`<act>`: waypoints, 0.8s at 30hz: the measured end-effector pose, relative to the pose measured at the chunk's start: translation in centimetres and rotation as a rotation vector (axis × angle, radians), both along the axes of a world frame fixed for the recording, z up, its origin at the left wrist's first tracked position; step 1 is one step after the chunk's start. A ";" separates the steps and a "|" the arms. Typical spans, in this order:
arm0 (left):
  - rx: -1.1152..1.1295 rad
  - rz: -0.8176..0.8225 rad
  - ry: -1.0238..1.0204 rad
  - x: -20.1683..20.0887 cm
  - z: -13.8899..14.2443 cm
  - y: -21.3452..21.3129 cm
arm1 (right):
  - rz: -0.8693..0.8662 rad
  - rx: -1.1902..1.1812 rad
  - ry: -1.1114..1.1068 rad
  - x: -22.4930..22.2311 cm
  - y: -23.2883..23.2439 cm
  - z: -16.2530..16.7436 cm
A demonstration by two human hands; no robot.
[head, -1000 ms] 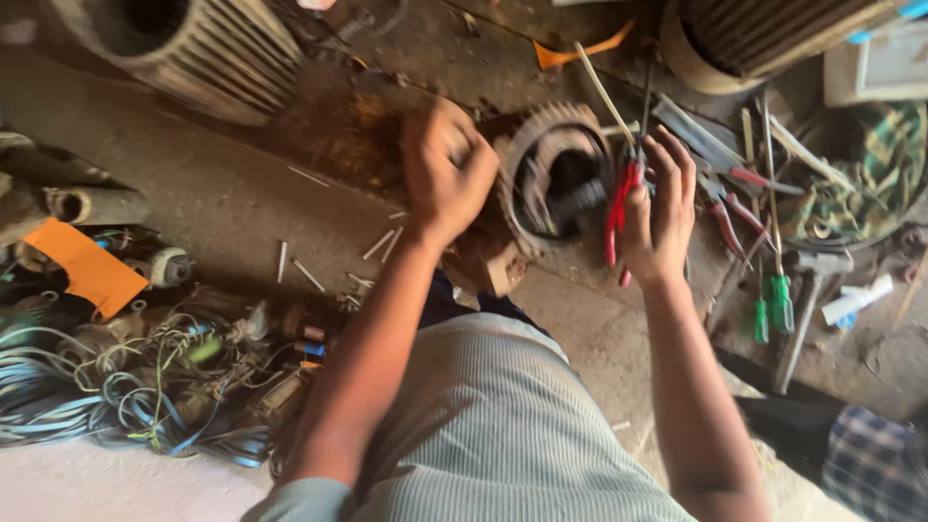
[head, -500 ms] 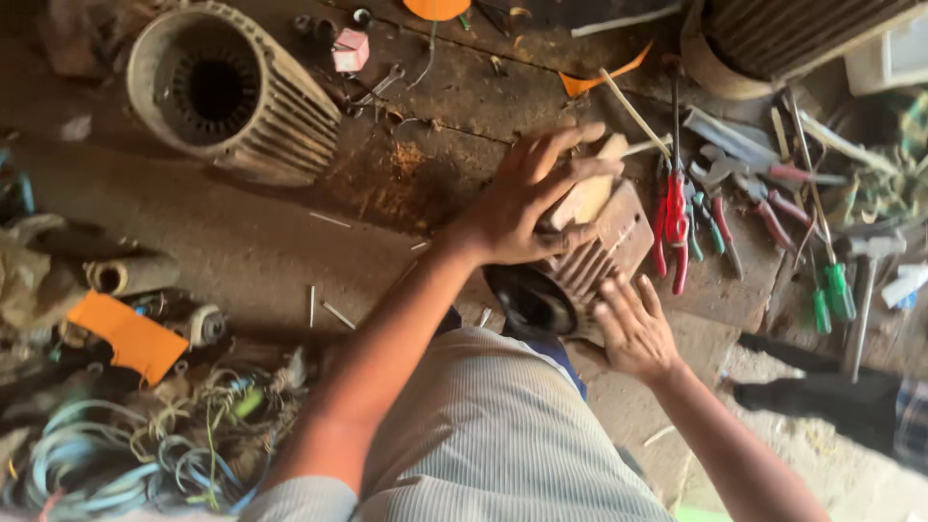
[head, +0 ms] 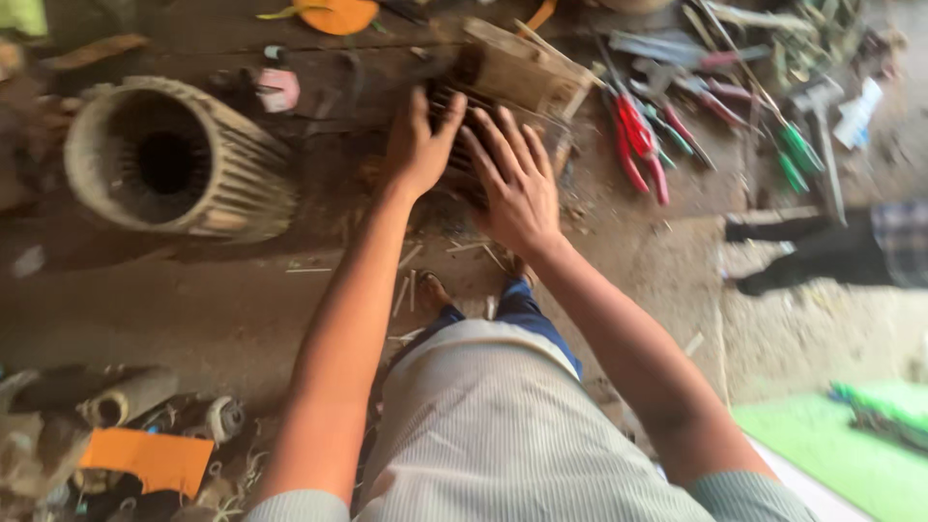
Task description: The person uses pliers and a hammer to pull and cut copper windings from a motor stator core. They repeatedly grip, pull, and cut wires, then rotate the stator to access different sections. The stator is placed on a wooden block during work.
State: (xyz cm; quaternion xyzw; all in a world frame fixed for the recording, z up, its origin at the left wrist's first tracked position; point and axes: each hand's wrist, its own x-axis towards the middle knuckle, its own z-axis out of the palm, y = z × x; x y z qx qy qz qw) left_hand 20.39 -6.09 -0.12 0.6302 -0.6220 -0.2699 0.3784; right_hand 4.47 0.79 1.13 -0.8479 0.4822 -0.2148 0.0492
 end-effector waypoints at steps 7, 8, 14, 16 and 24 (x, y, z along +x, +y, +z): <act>-0.192 0.041 0.116 -1.1 -0.7 0.9 | -0.277 -0.035 -0.363 -5.3 4.4 -1.8; -0.198 0.045 0.105 -1.3 -0.8 0.7 | -0.346 -0.044 -0.382 -6.0 4.8 -2.2; -0.248 0.067 0.045 -2.7 -2.1 1.0 | -0.464 0.141 -0.444 -11.0 6.3 -4.0; -0.174 0.102 -0.029 -3.3 -2.3 1.0 | -0.460 0.185 -0.437 -12.9 6.8 -4.3; -0.223 0.068 0.013 -4.5 -1.5 0.8 | -0.394 0.204 -0.325 -18.8 4.7 -4.3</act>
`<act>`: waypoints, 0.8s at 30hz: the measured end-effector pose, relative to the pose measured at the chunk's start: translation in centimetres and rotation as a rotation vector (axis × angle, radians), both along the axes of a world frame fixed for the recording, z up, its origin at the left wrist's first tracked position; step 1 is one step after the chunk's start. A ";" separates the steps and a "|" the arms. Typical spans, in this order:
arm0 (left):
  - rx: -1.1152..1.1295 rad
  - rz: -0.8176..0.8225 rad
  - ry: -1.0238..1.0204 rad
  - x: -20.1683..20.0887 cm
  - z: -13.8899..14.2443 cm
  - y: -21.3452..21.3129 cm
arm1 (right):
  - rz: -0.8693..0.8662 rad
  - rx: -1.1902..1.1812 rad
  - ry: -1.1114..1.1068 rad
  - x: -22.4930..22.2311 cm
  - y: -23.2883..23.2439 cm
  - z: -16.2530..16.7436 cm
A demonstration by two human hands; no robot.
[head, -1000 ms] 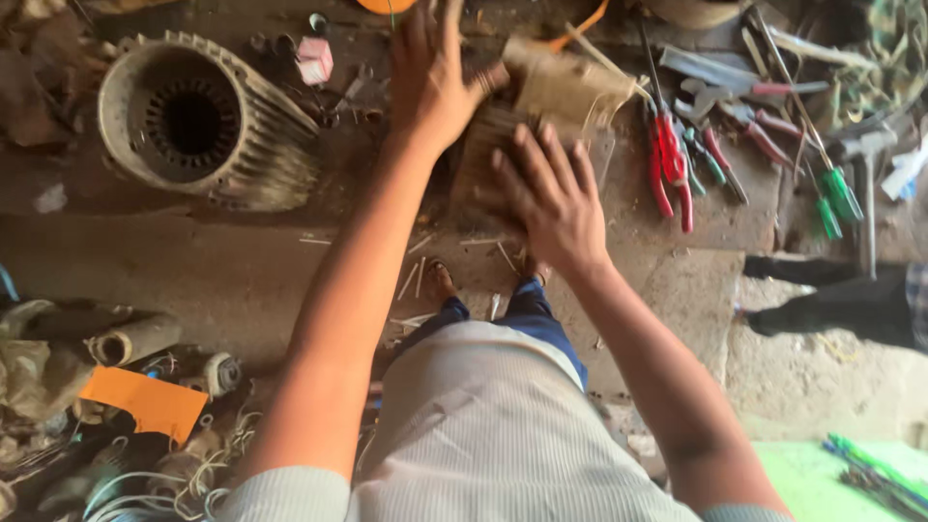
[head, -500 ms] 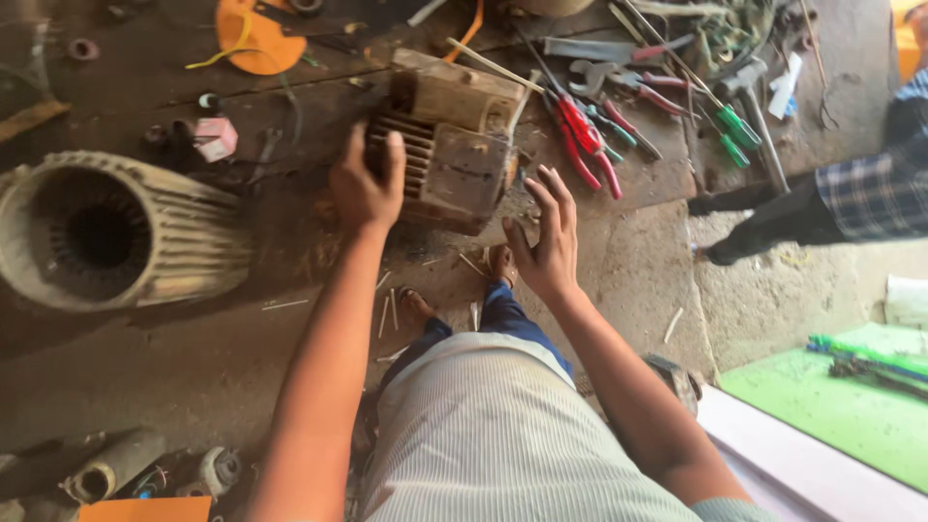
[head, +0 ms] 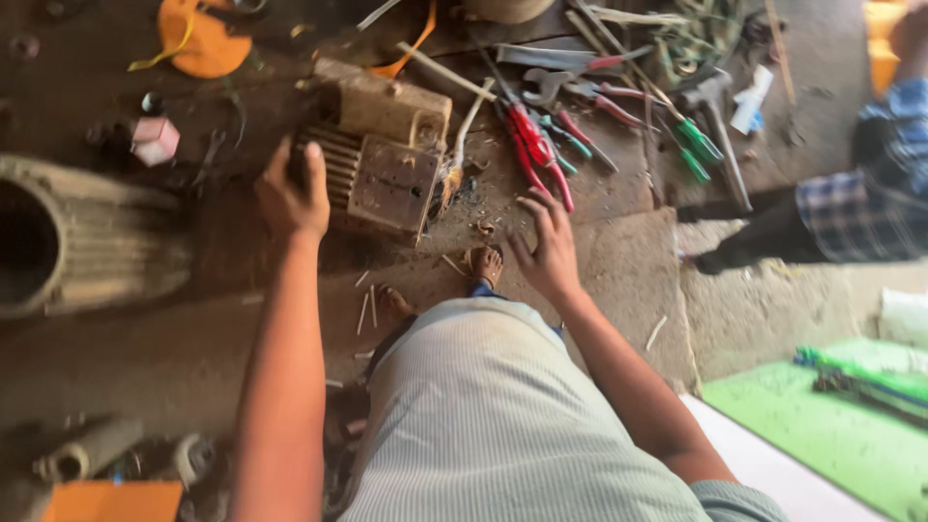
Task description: The person uses pliers and a hammer to pull and cut copper windings from a motor stator core. They repeatedly grip, pull, and cut wires, then rotate the stator to access different sections. The stator is placed on a wooden block during work.
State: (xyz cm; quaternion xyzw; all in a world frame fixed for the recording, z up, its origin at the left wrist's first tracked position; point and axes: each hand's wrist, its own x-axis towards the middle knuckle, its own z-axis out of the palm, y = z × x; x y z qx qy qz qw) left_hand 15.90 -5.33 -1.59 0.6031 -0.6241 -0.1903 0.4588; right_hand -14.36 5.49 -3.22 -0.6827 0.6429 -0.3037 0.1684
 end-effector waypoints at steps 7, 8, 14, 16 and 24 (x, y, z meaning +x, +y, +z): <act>0.063 0.064 0.053 -2.0 1.2 -0.1 | 0.218 -0.128 0.525 -3.6 -4.3 -1.3; 0.112 0.087 0.065 -2.3 1.5 -0.1 | 0.256 -0.134 0.640 -3.9 -5.2 -1.2; -0.087 0.224 0.036 -4.9 2.4 1.6 | 0.326 -0.273 0.590 -4.6 -8.4 1.3; -0.051 0.271 0.046 -5.5 2.5 1.8 | 0.517 -0.323 0.392 -3.8 -8.6 2.4; -0.018 0.327 -0.021 -6.5 2.7 1.9 | 0.726 0.050 0.504 0.6 -9.5 2.6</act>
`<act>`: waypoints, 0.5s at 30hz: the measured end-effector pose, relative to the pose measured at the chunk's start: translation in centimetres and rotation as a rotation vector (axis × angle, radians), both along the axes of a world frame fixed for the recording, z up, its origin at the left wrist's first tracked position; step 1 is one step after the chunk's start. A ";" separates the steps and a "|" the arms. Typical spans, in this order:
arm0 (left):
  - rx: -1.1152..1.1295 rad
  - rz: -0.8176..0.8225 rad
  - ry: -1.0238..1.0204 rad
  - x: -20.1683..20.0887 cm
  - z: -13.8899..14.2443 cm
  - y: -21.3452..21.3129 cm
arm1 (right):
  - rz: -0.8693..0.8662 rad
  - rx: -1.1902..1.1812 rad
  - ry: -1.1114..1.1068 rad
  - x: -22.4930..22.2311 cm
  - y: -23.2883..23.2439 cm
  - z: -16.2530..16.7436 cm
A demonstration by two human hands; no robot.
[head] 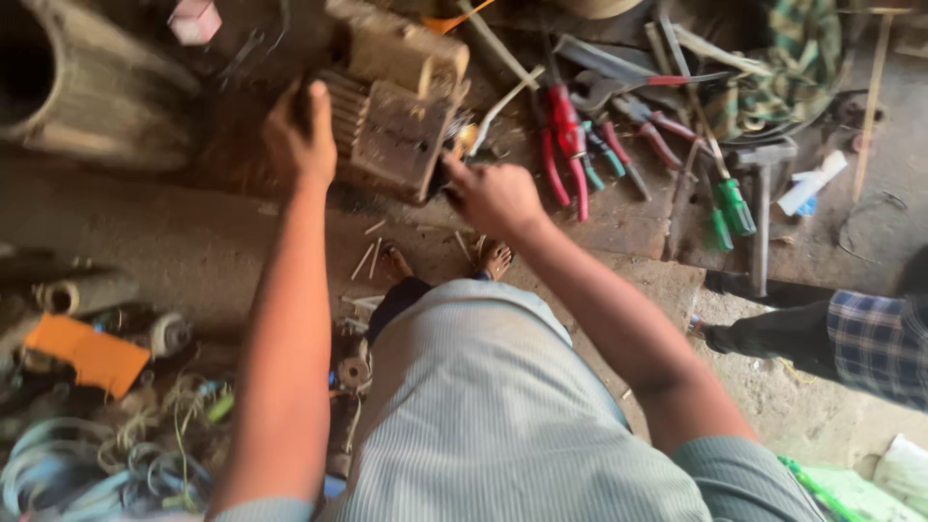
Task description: The person uses pliers and a hammer to pull and cut copper windings from a motor stator core. They repeatedly grip, pull, and cut wires, then rotate the stator to access different sections. The stator is placed on a wooden block during work.
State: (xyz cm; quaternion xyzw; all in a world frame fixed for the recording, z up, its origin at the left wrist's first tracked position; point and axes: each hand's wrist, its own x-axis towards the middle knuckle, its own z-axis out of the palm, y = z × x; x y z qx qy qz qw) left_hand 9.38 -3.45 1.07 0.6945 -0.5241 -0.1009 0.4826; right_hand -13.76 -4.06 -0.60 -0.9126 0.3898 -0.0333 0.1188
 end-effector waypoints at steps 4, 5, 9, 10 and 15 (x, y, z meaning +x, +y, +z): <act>0.085 0.073 -0.004 -1.0 -0.7 -0.3 | -0.130 0.157 -0.017 -0.5 1.5 -1.8; 0.063 0.051 -0.024 -1.3 -0.8 -0.4 | -0.141 0.147 -0.002 -0.6 2.2 -2.3; 0.049 -0.009 -0.007 -1.3 -1.0 -0.5 | -0.168 0.159 -0.121 -1.0 3.9 -3.4; 0.081 -0.023 0.031 -1.3 -1.0 -0.4 | -0.158 0.165 -0.150 -1.2 4.1 -3.5; 0.002 -0.153 -0.011 -1.8 -1.0 0.2 | -0.171 0.283 -0.145 -2.0 3.3 -3.2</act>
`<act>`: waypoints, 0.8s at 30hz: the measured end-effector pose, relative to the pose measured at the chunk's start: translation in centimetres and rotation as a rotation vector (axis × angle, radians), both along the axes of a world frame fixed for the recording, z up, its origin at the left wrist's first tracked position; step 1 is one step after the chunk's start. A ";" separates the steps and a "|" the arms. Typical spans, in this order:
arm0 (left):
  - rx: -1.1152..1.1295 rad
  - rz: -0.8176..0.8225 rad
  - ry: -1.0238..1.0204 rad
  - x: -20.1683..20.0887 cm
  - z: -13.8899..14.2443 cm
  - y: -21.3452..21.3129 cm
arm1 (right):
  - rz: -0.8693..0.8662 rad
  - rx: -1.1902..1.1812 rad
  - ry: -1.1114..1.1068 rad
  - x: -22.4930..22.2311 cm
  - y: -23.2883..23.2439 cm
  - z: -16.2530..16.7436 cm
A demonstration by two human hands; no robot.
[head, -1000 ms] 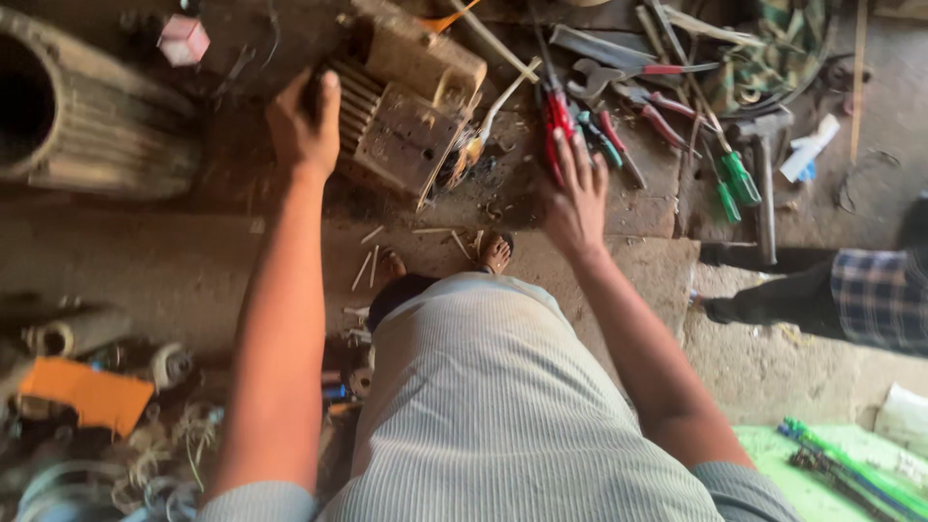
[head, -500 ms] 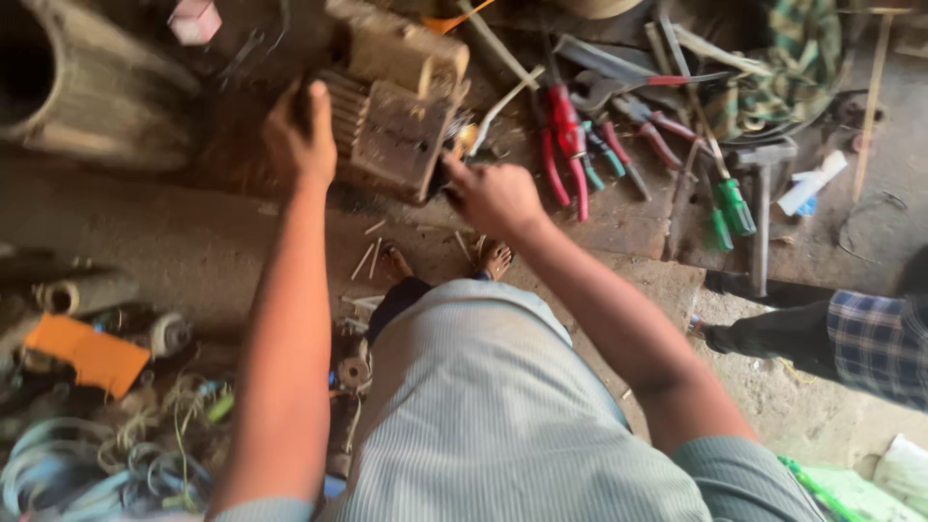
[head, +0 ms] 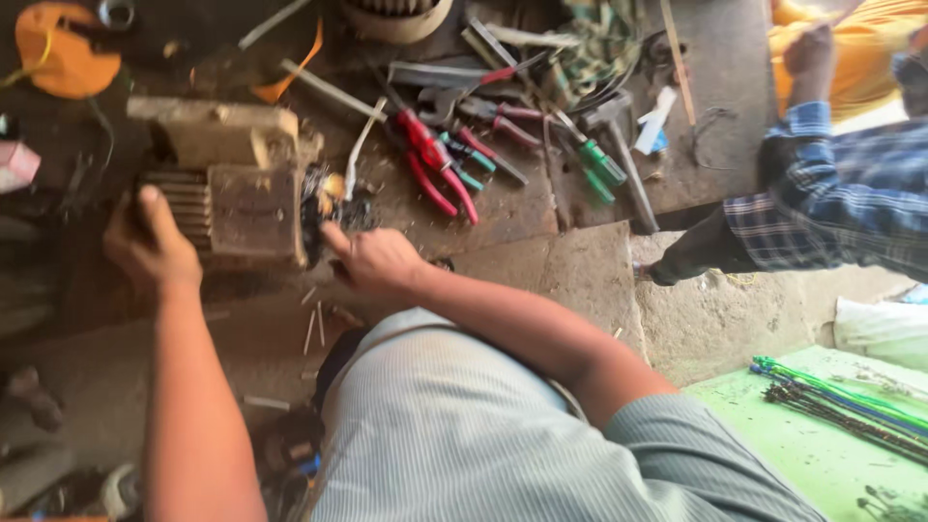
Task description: The person uses pliers and a hammer to pull and cut copper windings from a motor stator core. They repeatedly grip, pull, and cut wires, then rotate the stator to access different sections. The stator is placed on a wooden block during work.
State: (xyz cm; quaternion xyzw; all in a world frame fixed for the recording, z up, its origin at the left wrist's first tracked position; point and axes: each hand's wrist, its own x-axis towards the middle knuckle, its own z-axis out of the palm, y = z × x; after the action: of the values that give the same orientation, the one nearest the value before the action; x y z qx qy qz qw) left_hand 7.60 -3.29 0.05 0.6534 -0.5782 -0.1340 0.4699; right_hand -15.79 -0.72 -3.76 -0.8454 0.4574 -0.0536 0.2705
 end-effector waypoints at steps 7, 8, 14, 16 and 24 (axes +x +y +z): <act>0.025 -0.071 -0.082 1.0 0.5 -0.7 | 0.005 0.127 -0.002 0.5 1.6 2.6; 0.034 -0.086 -0.063 1.2 0.5 -1.1 | -0.002 0.149 -0.010 0.7 1.7 2.9; 0.054 -0.075 0.088 3.4 0.6 -2.1 | -0.162 0.058 -0.110 3.4 1.6 3.6; 0.032 -0.049 0.120 4.4 0.4 -2.4 | -0.201 0.126 -0.011 5.0 1.5 3.9; -0.036 -0.037 0.140 11.3 0.3 -0.7 | -0.408 -0.032 -0.145 13.9 4.2 4.9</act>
State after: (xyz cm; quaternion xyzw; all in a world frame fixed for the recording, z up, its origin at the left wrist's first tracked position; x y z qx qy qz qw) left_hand 18.89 -3.99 0.39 0.6230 -0.5584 -0.1776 0.5183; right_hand -1.89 3.48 1.16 -0.7335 0.5973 -0.1751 0.2729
